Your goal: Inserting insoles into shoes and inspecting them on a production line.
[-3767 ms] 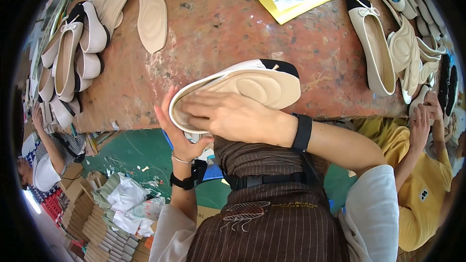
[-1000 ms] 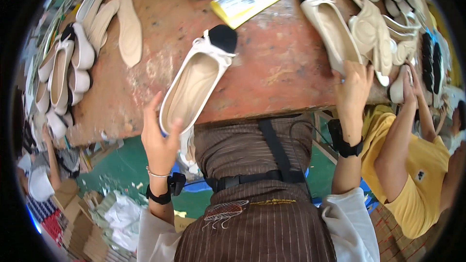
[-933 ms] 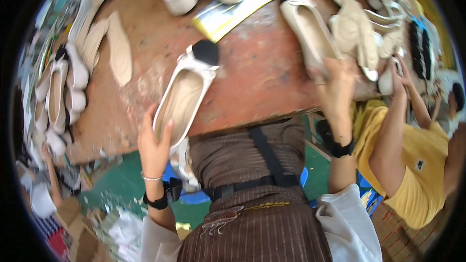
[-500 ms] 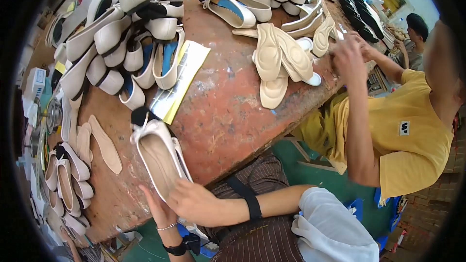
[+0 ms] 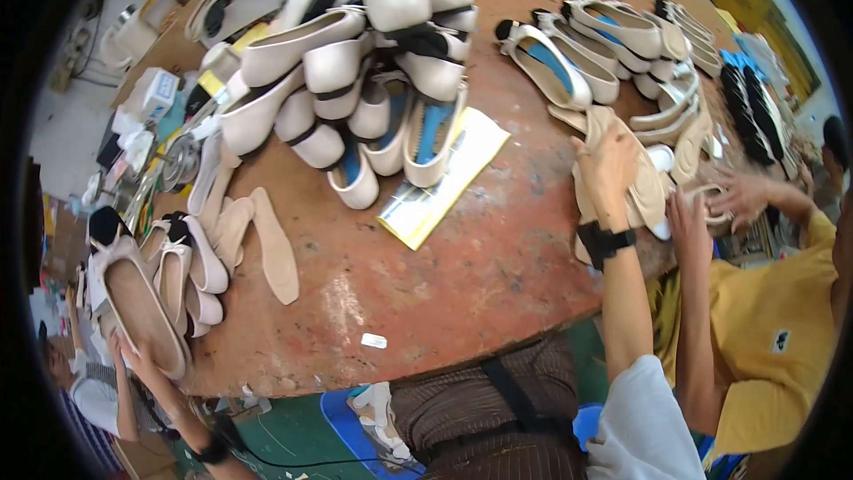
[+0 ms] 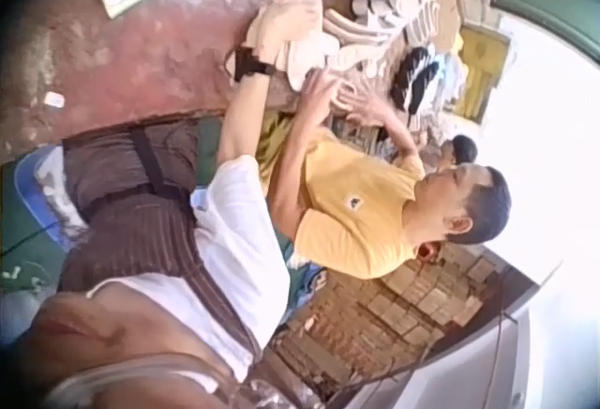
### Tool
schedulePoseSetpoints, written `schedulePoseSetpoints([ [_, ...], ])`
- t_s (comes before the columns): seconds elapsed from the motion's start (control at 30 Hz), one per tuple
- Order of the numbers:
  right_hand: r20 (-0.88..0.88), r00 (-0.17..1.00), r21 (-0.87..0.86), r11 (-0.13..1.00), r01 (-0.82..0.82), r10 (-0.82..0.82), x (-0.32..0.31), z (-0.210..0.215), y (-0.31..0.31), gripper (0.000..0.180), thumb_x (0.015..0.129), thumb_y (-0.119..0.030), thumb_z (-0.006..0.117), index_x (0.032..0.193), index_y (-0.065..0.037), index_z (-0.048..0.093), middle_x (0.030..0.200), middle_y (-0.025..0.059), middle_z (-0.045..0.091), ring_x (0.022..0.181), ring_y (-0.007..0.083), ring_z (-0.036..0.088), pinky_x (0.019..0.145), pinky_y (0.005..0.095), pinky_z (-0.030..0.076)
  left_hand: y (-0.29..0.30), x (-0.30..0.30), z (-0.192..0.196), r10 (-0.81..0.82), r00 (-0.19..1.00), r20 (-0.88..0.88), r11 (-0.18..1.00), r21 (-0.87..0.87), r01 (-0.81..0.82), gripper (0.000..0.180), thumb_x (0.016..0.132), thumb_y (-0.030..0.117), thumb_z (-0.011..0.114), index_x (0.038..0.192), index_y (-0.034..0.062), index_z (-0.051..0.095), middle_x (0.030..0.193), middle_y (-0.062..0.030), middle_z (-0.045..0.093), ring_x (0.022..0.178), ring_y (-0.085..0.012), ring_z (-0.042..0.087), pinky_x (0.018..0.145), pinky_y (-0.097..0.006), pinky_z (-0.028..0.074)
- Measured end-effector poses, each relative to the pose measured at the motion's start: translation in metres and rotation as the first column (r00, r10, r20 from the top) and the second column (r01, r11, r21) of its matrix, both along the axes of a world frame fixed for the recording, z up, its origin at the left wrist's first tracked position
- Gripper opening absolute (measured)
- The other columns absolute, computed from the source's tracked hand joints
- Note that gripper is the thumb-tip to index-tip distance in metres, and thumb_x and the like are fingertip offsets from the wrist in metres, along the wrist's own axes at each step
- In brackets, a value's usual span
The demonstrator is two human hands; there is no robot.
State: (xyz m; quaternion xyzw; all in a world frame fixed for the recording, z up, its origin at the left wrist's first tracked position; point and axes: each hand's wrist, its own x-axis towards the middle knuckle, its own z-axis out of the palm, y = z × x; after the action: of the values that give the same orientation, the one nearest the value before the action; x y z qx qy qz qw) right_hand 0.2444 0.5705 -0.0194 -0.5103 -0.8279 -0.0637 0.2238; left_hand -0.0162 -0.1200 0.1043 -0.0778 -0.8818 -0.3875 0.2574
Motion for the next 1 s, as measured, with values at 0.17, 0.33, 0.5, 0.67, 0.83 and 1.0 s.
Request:
schedulePoseSetpoints([
  [0.17,0.062,0.997,-0.133,0.990,0.045,-0.037,0.003,-0.005,0.014,0.055,0.078,-0.040,0.078,0.109,0.003,0.065,0.095,0.0236,0.068,0.095,0.0414,0.063,0.084,0.0477,0.049,-0.041,-0.128,0.000,0.361,0.931,-0.051,0.772,-0.543,-0.329,0.080,0.082,0.029,0.064,0.149,-0.0004,0.032,0.129,-0.0321,0.057,0.116,-0.0439,0.058,0.102,-0.044,0.043],
  [0.33,-0.520,0.841,-0.506,0.738,-0.446,0.151,0.003,-0.001,0.003,0.025,0.090,-0.020,0.068,0.100,0.003,0.063,0.084,0.0086,0.064,0.083,0.0160,0.061,0.076,0.0319,0.047,-0.080,-0.178,-0.028,0.699,0.715,0.003,0.551,-0.640,-0.536,0.087,0.079,0.038,0.064,0.152,0.0065,0.030,0.129,-0.0308,0.057,0.116,-0.0460,0.057,0.098,-0.055,0.045],
  [0.5,-0.917,0.349,-0.399,0.483,-0.779,-0.195,0.013,0.073,-0.057,0.028,0.093,-0.013,0.065,0.116,0.002,0.059,0.102,0.0069,0.061,0.094,0.0126,0.058,0.083,0.0265,0.046,0.044,-0.143,-0.017,0.596,0.765,-0.244,0.409,-0.728,-0.551,0.085,0.083,0.044,0.071,0.152,0.0105,0.034,0.152,-0.0252,0.032,0.140,-0.0403,0.033,0.111,-0.052,0.032],
  [0.67,-0.971,0.152,-0.185,0.177,-0.967,-0.183,0.020,0.059,-0.068,0.052,0.078,-0.038,0.077,0.101,0.002,0.053,0.092,0.0118,0.058,0.088,0.0253,0.058,0.084,0.0363,0.048,0.226,-0.112,0.022,-0.440,0.876,-0.198,0.860,-0.375,0.347,0.059,0.085,0.023,0.074,0.138,0.0044,0.053,0.149,-0.0226,0.043,0.139,-0.0351,0.040,0.113,-0.042,0.032],
  [0.83,-0.822,0.111,-0.326,0.302,-0.896,-0.559,0.014,0.073,-0.142,0.047,0.070,-0.016,0.069,0.113,-0.004,0.052,0.082,0.0020,0.049,0.066,0.0141,0.047,0.059,0.0260,0.040,0.368,-0.100,0.048,-0.731,0.644,-0.226,0.625,-0.600,0.499,0.054,0.082,0.024,0.074,0.130,0.0054,0.059,0.143,-0.0210,0.048,0.134,-0.0369,0.045,0.109,-0.043,0.039],
  [1.0,-0.788,0.341,-0.338,-0.102,-0.936,-0.513,0.023,0.083,-0.182,0.074,0.069,-0.025,0.074,0.134,-0.004,0.045,0.107,0.0034,0.053,0.074,0.0137,0.050,0.069,0.0305,0.048,0.400,-0.101,0.057,-0.468,0.877,0.111,0.590,-0.699,0.404,0.036,0.078,0.023,0.075,0.109,0.0057,0.071,0.111,-0.0126,0.067,0.115,-0.0326,0.057,0.098,-0.039,0.049],
])
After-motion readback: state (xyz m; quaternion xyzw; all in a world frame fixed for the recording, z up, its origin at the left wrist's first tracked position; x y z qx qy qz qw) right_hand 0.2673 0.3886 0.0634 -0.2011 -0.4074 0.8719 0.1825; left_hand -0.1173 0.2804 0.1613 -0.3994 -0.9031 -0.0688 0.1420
